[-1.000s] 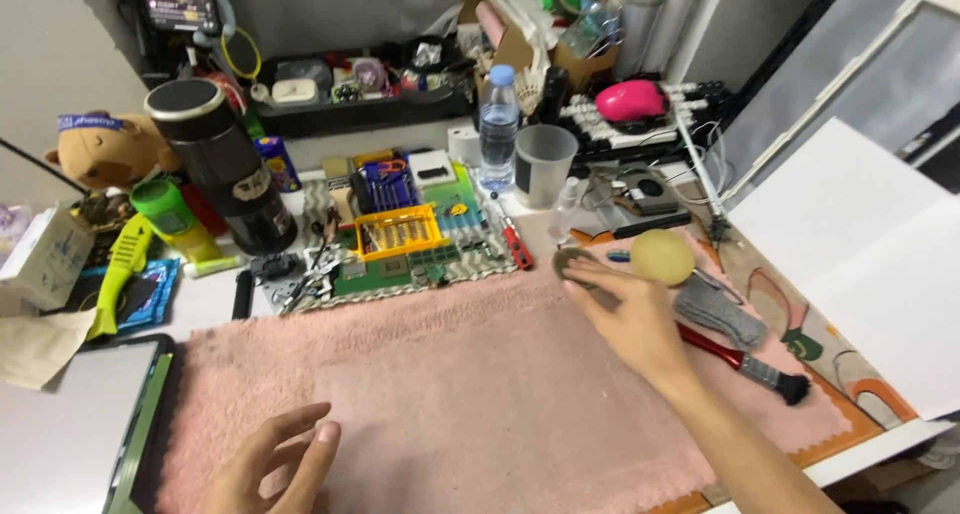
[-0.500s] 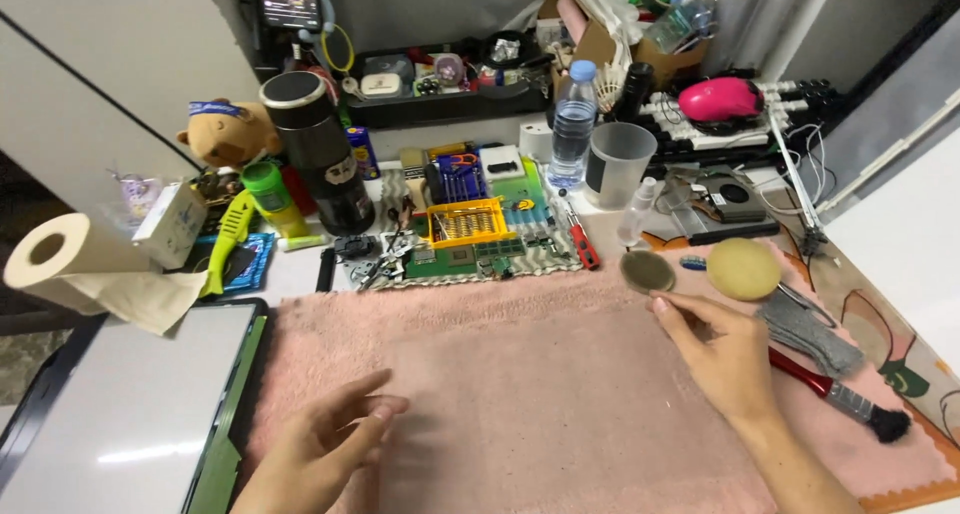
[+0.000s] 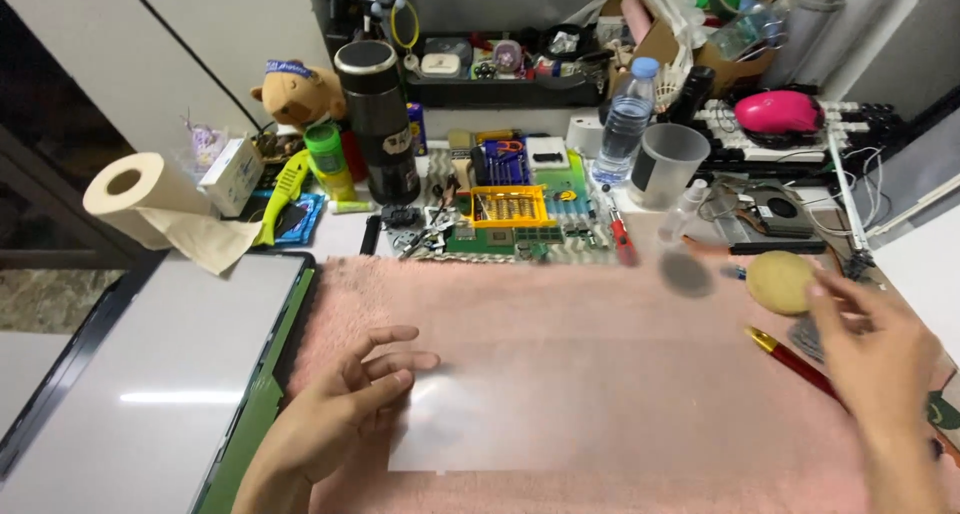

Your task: The person cleans a rectangular screen panel placed on a pink towel using a brush, a round pad, and a cloth. They wipe the surface repeatedly with each tool, switching between them, and finish by folding the cloth.

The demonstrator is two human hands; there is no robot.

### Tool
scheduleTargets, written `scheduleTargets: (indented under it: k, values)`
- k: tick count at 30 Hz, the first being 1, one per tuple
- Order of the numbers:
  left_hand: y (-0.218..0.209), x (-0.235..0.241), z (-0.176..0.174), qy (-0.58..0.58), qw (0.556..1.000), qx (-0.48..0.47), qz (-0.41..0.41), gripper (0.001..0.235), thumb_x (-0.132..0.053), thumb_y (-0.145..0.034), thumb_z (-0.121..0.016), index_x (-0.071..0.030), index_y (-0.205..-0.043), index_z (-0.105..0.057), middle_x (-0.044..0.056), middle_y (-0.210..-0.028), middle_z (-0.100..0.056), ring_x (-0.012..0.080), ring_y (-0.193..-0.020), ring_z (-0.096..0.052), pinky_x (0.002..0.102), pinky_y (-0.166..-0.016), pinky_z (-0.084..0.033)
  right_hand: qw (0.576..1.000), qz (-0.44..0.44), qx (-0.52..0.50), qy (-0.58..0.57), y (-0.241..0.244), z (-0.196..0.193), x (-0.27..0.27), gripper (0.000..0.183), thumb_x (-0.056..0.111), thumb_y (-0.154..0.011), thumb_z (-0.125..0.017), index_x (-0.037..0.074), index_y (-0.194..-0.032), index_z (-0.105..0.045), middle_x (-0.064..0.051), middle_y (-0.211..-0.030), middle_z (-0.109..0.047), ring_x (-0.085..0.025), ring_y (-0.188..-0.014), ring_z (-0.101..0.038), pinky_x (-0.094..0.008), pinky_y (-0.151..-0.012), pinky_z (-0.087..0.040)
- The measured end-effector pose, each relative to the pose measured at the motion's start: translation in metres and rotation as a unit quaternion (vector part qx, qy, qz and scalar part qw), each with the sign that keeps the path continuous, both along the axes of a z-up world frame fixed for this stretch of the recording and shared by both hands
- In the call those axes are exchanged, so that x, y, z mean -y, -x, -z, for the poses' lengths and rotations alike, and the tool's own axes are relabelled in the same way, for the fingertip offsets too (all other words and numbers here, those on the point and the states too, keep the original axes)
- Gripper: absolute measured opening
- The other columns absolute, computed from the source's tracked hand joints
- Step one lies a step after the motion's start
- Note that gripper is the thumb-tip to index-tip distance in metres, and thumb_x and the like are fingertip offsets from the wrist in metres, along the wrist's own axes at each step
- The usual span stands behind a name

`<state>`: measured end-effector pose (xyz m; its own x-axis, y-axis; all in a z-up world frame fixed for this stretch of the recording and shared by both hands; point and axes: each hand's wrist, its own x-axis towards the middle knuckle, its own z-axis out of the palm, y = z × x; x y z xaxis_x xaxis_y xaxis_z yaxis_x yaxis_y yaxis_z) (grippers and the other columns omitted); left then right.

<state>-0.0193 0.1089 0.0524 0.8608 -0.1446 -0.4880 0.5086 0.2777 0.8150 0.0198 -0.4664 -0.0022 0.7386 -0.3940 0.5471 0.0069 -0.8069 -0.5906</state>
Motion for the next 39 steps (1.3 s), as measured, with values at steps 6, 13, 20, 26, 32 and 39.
scheduleTargets:
  k: [6,13,20,26,32,39]
  values:
    - [0.001,0.011,-0.007,0.046,0.998,-0.025,-0.028,0.045,0.014,-0.111,-0.058,-0.005,-0.151,-0.065,0.031,-0.137,-0.081,0.0473,-0.115,-0.078,0.060,-0.095,-0.062,0.969,0.067,-0.176,0.160,-0.005,0.049,0.105,0.051,0.028,-0.109,-0.078,0.013,-0.157,-0.085,-0.011,-0.132,-0.089,-0.038,-0.128,-0.079,-0.048,-0.114,-0.055]
    - [0.000,0.030,-0.025,0.009,0.994,-0.096,-0.055,0.048,0.014,-0.114,-0.053,-0.002,-0.158,-0.065,0.033,-0.141,-0.079,0.0493,-0.119,-0.072,0.061,-0.101,-0.056,0.956,0.087,-0.259,0.102,0.008,0.015,0.076,0.066,0.051,-0.099,-0.083,0.015,-0.155,-0.081,-0.014,-0.136,-0.087,-0.037,-0.121,-0.079,-0.049,-0.110,-0.055]
    - [-0.004,0.028,0.003,0.008,0.992,-0.101,-0.071,0.051,0.015,-0.116,-0.049,-0.003,-0.162,-0.062,0.032,-0.140,-0.074,0.0442,-0.123,-0.067,0.063,-0.105,-0.054,0.954,0.086,-0.270,0.097,0.006,0.013,0.076,0.055,0.053,-0.097,-0.086,0.017,-0.138,-0.089,-0.010,-0.116,-0.091,-0.028,-0.111,-0.083,-0.043,-0.103,-0.059]
    - [-0.005,0.024,0.010,-0.002,0.992,-0.109,-0.060,0.050,0.016,-0.117,-0.049,-0.003,-0.161,-0.062,0.031,-0.143,-0.075,0.0530,-0.124,-0.072,0.064,-0.105,-0.054,0.949,0.088,-0.289,0.089,0.008,0.001,0.065,0.051,0.054,-0.099,-0.083,0.014,-0.131,-0.089,-0.009,-0.121,-0.089,-0.027,-0.116,-0.081,-0.044,-0.102,-0.058]
    - [-0.003,0.027,-0.007,-0.037,0.985,-0.147,-0.085,0.050,0.015,-0.119,-0.048,-0.003,-0.165,-0.060,0.029,-0.148,-0.070,0.0554,-0.131,-0.066,0.072,-0.116,-0.051,0.943,0.116,-0.305,0.058,0.011,-0.003,0.060,0.057,0.058,-0.091,-0.088,0.015,-0.128,-0.084,-0.013,-0.120,-0.088,-0.035,-0.116,-0.081,-0.048,-0.100,-0.058]
    - [-0.019,-0.013,0.112,-0.046,0.995,-0.012,-0.088,0.071,0.041,-0.106,-0.048,0.010,-0.168,-0.059,0.050,-0.145,-0.075,0.0747,-0.124,-0.071,0.081,-0.109,-0.054,0.891,0.161,-0.419,0.073,0.017,-0.040,0.037,0.064,0.077,-0.098,-0.068,0.021,-0.127,-0.077,-0.004,-0.136,-0.084,-0.035,-0.127,-0.078,-0.054,-0.098,-0.059]
